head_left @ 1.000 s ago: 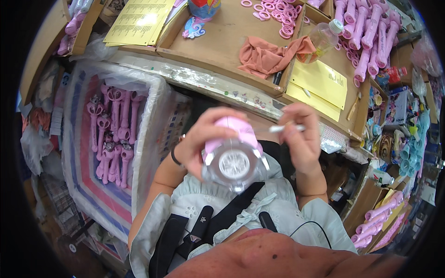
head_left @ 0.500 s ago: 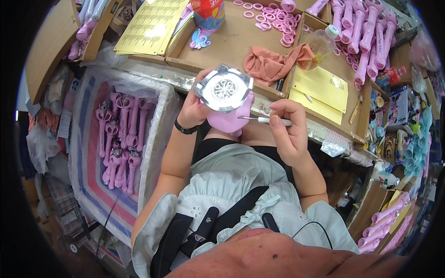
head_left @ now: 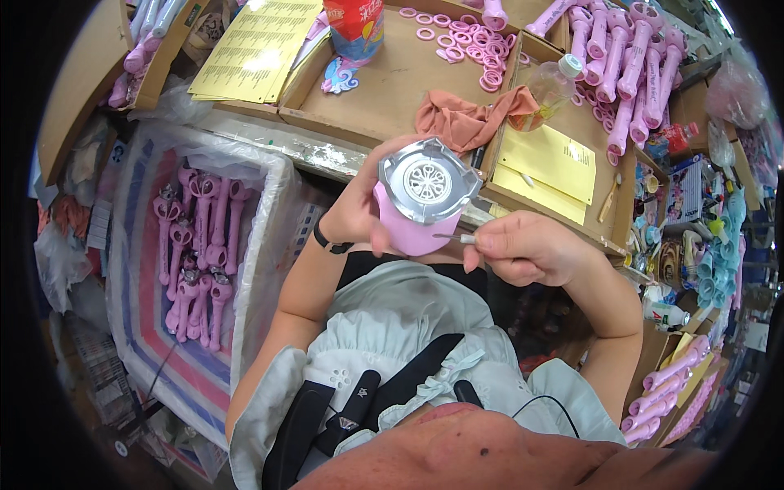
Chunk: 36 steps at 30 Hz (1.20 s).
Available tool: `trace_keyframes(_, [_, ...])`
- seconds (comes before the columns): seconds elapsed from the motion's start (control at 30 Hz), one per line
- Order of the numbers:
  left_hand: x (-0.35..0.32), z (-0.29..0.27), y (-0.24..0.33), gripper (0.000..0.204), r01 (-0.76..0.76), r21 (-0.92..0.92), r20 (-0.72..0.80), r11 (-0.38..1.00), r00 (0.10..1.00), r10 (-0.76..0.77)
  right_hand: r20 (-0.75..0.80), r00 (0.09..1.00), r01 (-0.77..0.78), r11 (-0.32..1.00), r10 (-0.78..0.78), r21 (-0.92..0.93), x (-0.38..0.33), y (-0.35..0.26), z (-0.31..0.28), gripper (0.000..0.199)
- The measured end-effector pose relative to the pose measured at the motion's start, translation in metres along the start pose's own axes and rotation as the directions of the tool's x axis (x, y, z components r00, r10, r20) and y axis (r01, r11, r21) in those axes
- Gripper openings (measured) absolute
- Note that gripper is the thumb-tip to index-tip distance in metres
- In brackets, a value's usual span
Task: The person assembles pink light-up wands by inserting batteries, attaching clear plastic tops, and testing the lights. They wipe the wands with a cloth and place finished units into a bin.
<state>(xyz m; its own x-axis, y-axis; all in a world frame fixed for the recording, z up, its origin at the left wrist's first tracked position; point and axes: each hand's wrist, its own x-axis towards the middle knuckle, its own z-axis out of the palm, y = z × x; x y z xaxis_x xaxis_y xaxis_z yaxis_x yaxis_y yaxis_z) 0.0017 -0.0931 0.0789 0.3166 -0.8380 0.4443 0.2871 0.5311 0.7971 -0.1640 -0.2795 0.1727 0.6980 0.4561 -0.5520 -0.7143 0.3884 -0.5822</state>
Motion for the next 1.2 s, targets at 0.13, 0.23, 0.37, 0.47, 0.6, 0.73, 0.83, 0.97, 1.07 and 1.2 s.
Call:
trace_keyframes(0.13, [0.0,0.005,0.006,0.11,-0.009,0.101,0.029,0.995,1.0,0.006,-0.113,0.984,0.105,0.964,-0.136,-0.245,-0.005,0.008,0.013,0.027])
trace_keyframes(0.23, [-0.002,0.006,0.009,0.104,0.041,0.138,-0.072,0.99,0.997,-0.031,-0.028,0.798,0.314,0.455,-0.602,-0.833,0.004,0.017,0.017,0.026])
trace_keyframes(0.37, [-0.002,0.004,0.009,0.101,0.068,0.096,-0.058,0.993,0.996,-0.063,0.532,0.418,-0.16,-0.636,-0.736,-0.755,0.014,0.022,0.008,0.033])
trace_keyframes(0.47, [-0.002,0.003,0.009,0.099,0.05,0.131,-0.012,0.99,0.999,-0.048,0.417,0.465,-0.011,-0.476,-0.781,-0.879,0.016,0.025,0.006,0.024])
trace_keyframes(0.6, [-0.003,0.005,0.008,0.098,0.088,0.052,-0.076,0.995,0.994,-0.083,0.064,0.583,0.183,0.054,-0.81,-0.982,0.015,0.025,0.014,0.015])
trace_keyframes(0.73, [-0.003,0.005,0.006,0.098,0.066,0.09,-0.086,0.994,0.995,-0.058,0.15,0.495,0.152,-0.085,-0.856,-0.985,0.013,0.024,0.017,0.013])
trace_keyframes(0.83, [-0.004,0.003,0.006,0.097,0.097,0.079,-0.1,0.992,0.991,-0.089,0.299,0.398,0.028,-0.315,-0.867,-0.949,0.017,0.027,0.014,0.015])
trace_keyframes(0.97, [-0.006,0.005,0.005,0.096,0.067,0.053,-0.084,0.996,0.995,-0.063,0.49,0.25,-0.036,-0.514,-0.835,-0.857,0.027,0.034,0.006,0.018])
trace_keyframes(1.07, [-0.006,0.007,0.004,0.095,0.047,0.059,-0.094,0.997,0.995,-0.041,0.135,0.463,0.287,0.004,-0.876,-0.958,0.028,0.035,0.008,0.02])
trace_keyframes(1.2, [-0.004,0.01,0.003,0.093,0.073,0.088,-0.029,0.993,0.997,-0.071,-0.1,0.915,0.275,0.784,-0.392,-0.557,0.011,0.017,0.011,0.031])
